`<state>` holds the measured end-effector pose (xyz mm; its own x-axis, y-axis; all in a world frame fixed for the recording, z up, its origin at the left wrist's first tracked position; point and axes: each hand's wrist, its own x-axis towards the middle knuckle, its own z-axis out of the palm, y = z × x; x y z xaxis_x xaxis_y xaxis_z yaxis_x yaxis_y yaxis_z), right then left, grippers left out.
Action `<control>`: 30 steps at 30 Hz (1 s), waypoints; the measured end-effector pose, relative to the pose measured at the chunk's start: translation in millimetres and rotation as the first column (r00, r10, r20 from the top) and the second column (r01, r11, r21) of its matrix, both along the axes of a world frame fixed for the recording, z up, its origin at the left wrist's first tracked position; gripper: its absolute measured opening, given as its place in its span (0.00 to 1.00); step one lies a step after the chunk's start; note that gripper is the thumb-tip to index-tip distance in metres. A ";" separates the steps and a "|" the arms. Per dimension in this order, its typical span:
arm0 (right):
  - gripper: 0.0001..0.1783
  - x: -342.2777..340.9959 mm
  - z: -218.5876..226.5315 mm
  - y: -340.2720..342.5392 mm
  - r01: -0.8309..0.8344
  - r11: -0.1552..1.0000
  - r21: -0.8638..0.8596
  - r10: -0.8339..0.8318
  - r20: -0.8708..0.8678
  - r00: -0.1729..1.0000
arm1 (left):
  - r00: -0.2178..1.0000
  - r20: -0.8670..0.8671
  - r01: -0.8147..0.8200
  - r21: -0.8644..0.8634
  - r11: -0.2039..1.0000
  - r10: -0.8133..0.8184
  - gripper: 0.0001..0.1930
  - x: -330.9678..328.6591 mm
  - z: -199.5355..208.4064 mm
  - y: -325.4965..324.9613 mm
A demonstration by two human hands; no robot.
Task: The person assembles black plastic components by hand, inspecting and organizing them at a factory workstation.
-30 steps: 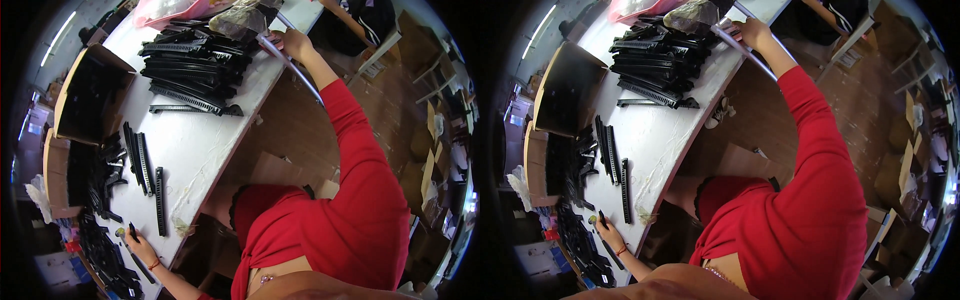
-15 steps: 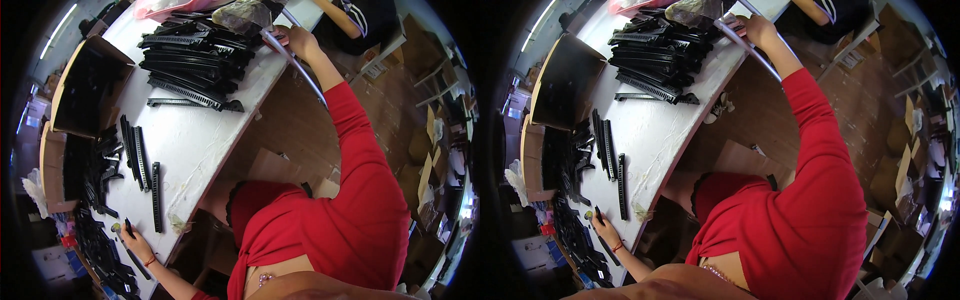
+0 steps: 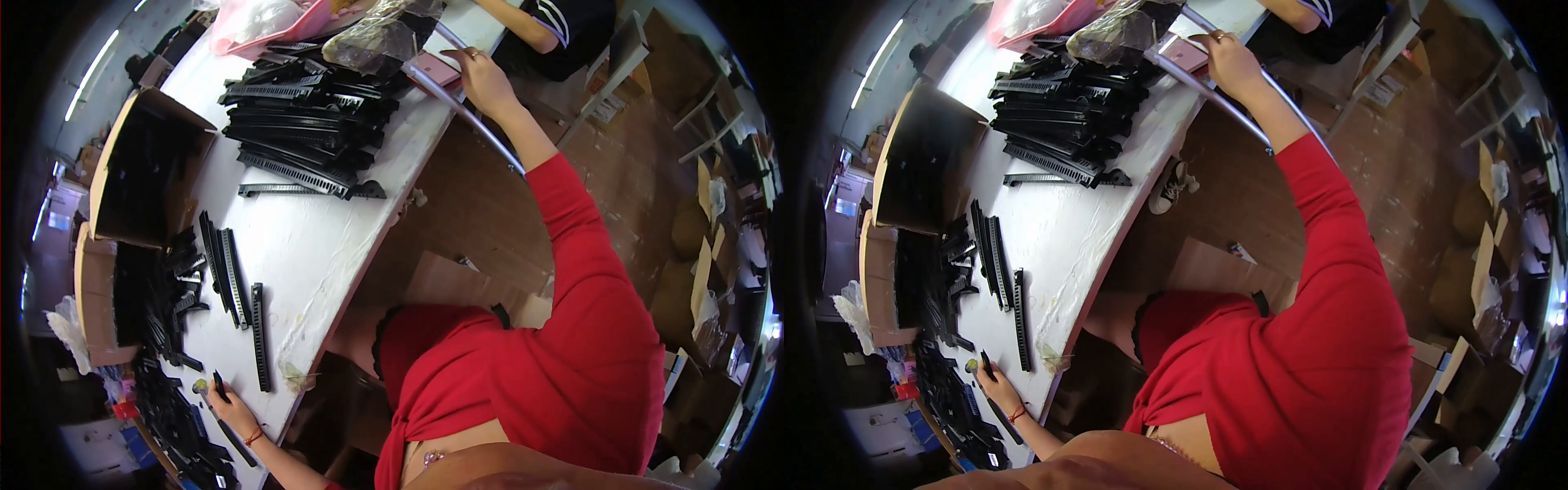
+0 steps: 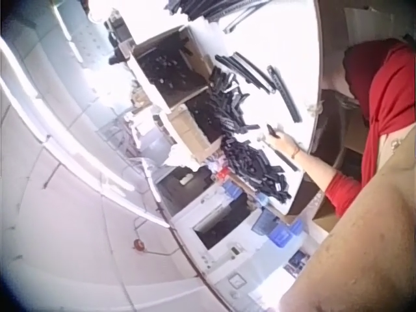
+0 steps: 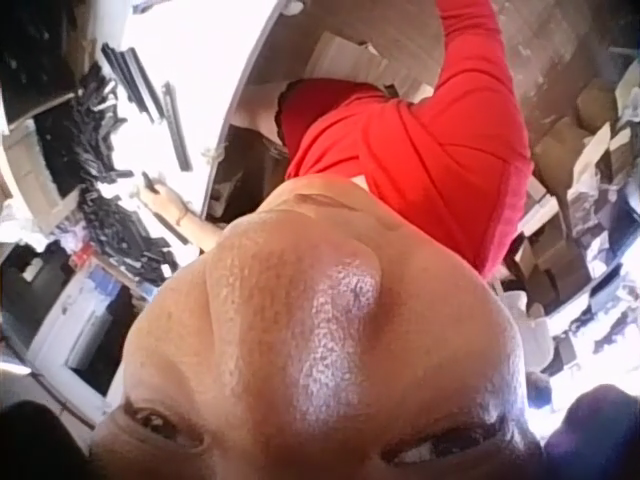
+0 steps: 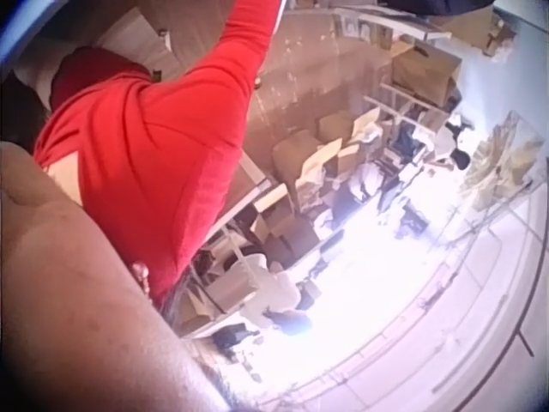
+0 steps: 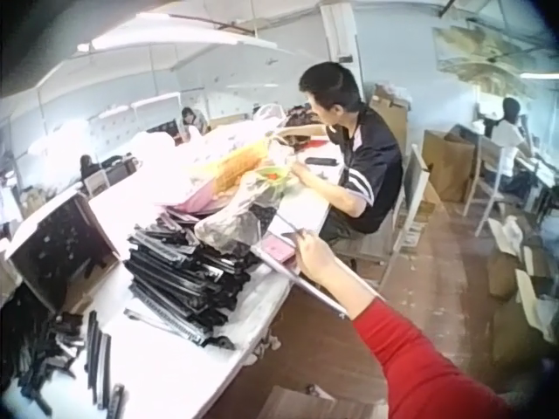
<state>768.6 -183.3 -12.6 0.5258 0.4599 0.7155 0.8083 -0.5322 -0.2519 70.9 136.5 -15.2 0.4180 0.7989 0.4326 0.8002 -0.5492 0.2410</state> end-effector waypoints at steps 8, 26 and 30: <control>0.24 7.9 3.7 21.5 -0.109 0.994 -0.012 0.106 -0.167 0.980 | 1.000 0.004 0.000 0.039 0.999 0.000 0.14 -9.2 -8.5 8.1; 0.29 29.6 20.9 52.5 -0.105 0.873 -0.476 0.023 -0.175 0.984 | 0.998 -0.030 -0.047 0.057 0.997 0.049 0.16 -10.4 -11.3 8.0; 0.35 28.4 20.5 48.5 -0.077 0.828 -0.555 0.011 -0.121 0.993 | 0.997 -0.049 -0.051 0.051 0.997 0.053 0.17 -9.6 -9.1 7.4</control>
